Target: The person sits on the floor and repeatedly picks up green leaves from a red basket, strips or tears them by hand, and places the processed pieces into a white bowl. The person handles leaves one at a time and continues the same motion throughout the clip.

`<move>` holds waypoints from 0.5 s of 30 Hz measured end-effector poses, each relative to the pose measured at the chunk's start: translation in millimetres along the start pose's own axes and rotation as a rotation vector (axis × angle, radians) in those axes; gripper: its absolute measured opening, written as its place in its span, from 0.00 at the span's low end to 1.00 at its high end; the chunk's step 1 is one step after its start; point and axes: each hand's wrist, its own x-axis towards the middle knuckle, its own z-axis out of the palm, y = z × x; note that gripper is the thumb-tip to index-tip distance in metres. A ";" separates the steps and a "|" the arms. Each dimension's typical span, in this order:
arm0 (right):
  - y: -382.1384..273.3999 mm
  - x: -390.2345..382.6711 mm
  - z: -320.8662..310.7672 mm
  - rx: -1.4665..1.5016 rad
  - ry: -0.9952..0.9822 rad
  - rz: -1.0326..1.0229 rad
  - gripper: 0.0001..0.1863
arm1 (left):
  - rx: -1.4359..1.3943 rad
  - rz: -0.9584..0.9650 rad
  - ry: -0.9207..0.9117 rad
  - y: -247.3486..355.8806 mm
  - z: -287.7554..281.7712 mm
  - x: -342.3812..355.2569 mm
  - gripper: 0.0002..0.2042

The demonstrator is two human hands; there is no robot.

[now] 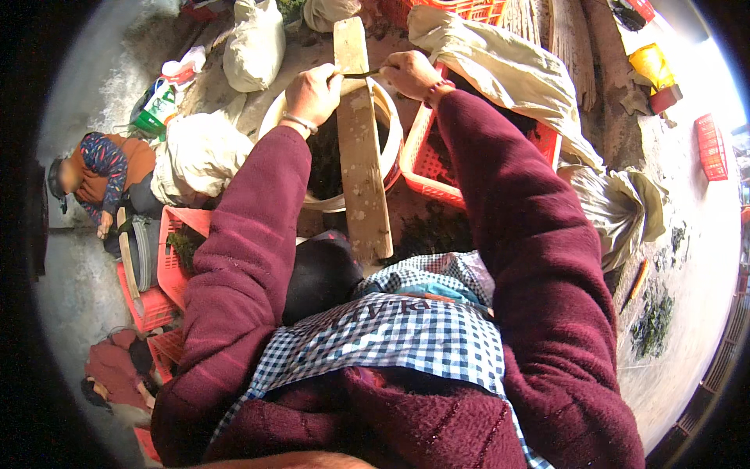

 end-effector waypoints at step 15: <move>-2.0 -112.7 -63.0 1.211 -0.175 0.389 0.08 | -0.329 -0.625 -0.425 -33.7 6.9 -66.9 0.21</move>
